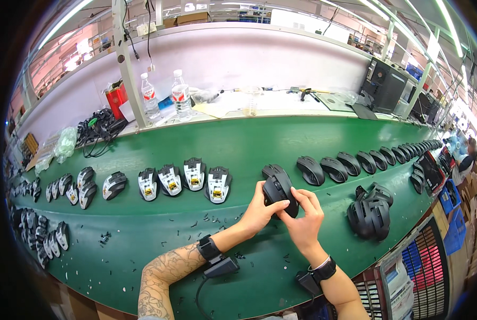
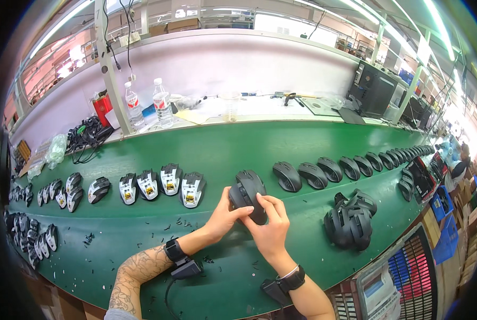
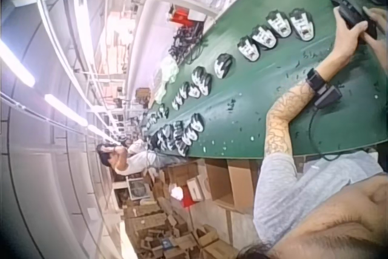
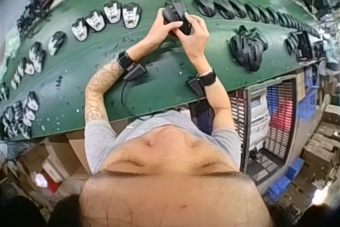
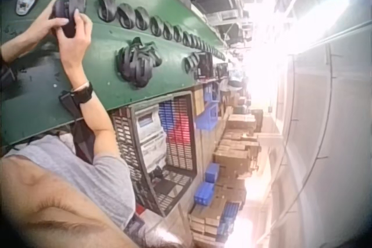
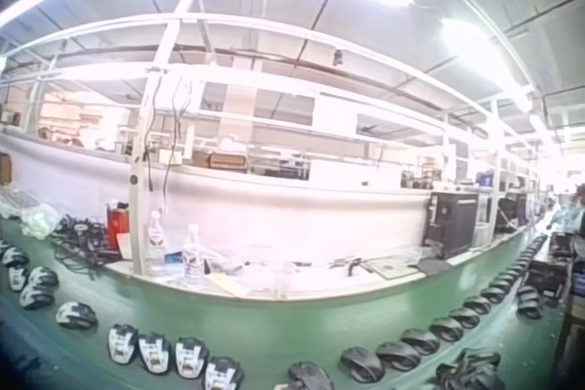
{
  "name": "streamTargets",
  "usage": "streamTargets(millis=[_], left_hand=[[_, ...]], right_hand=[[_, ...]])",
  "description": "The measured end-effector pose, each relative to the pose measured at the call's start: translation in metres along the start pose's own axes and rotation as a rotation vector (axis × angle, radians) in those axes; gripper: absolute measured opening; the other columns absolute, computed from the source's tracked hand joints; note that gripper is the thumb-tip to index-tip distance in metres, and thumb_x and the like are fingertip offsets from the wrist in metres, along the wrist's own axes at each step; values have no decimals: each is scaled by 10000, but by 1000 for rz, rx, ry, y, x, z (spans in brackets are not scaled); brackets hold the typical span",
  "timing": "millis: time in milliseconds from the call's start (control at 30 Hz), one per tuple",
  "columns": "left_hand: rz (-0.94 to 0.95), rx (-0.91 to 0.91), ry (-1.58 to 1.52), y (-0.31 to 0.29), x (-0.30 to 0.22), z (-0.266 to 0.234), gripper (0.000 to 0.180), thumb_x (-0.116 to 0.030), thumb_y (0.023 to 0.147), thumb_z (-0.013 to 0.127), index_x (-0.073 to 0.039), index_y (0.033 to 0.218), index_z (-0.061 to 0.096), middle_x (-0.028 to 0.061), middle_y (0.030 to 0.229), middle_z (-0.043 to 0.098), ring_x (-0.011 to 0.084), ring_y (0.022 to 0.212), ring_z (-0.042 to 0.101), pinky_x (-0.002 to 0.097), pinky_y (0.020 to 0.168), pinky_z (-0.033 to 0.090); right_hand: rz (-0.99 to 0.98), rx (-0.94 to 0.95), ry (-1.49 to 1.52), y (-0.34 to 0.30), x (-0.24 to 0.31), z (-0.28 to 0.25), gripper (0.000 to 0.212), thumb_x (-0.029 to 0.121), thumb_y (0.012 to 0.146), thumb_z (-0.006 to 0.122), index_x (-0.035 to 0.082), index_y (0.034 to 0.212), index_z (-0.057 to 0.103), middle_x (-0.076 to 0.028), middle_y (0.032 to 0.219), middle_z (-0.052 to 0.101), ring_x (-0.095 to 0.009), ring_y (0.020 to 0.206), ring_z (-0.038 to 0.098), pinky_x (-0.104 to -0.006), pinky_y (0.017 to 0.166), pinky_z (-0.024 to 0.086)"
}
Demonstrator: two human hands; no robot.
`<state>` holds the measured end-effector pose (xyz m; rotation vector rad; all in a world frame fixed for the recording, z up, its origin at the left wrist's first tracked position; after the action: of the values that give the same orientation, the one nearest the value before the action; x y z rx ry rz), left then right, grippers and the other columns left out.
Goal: The person repeatedly picks up a black computer mouse shell and a white internal chassis from a green workbench, aligns them, and snaps the shell onto the chassis. The person then places the assembled mouse into a row of completed units. This process is repeated for multiple mice throughout the clip.
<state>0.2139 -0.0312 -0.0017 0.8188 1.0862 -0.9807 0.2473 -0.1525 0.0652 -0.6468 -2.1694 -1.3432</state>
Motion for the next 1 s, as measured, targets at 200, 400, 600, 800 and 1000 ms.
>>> streamTargets(millis=[200, 400, 600, 800, 1000], left_hand=[[129, -230, -68, -4, -13, -31, 519, -25, 736, 738, -19, 1121, 389, 111, 1029, 578, 168, 920, 606, 309, 783, 530], [87, -184, -375, 3, -30, -40, 462, -34, 781, 702, -57, 1154, 430, 77, 1046, 564, 201, 937, 619, 349, 821, 544], [37, -159, -414, -2, -25, -37, 470, -34, 796, 682, -63, 1179, 410, 84, 1092, 537, 211, 998, 599, 370, 824, 548], [0, -154, -425, -3, -18, -37, 473, -47, 806, 674, -74, 1191, 400, 81, 1106, 525, 207, 1014, 590, 379, 843, 537], [47, -193, -314, -6, -15, -44, 426, -168, 850, 652, -79, 1192, 413, 76, 1130, 536, 209, 1025, 586, 418, 859, 521]], right_hand=[[-47, 70, -23, 2, 16, 10, 497, 155, 735, 783, 16, 1181, 614, -104, 1098, 589, -201, 953, 588, -345, 839, 497], [754, 323, 751, -36, -84, 63, 338, 309, 955, 568, -19, 1024, 613, -61, 952, 609, -106, 837, 565, -287, 766, 495], [700, 214, 978, -36, -71, 68, 306, 340, 956, 553, 64, 834, 599, 4, 789, 596, -90, 736, 543, -263, 717, 457], [691, 217, 939, -37, -74, 67, 273, 305, 959, 560, 88, 794, 586, 13, 793, 592, -87, 751, 535, -275, 733, 453], [747, 207, 1047, -31, -65, 71, 224, 271, 949, 582, 67, 863, 611, -6, 868, 623, -100, 808, 573, -294, 766, 483]])
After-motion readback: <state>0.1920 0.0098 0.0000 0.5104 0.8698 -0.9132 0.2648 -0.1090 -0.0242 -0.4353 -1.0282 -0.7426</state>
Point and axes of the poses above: each hand's wrist, its own y-axis towards the middle knuckle, its own z-axis out of the palm, x = y × z, the point moved 10 cm from there along y, towards the middle knuckle
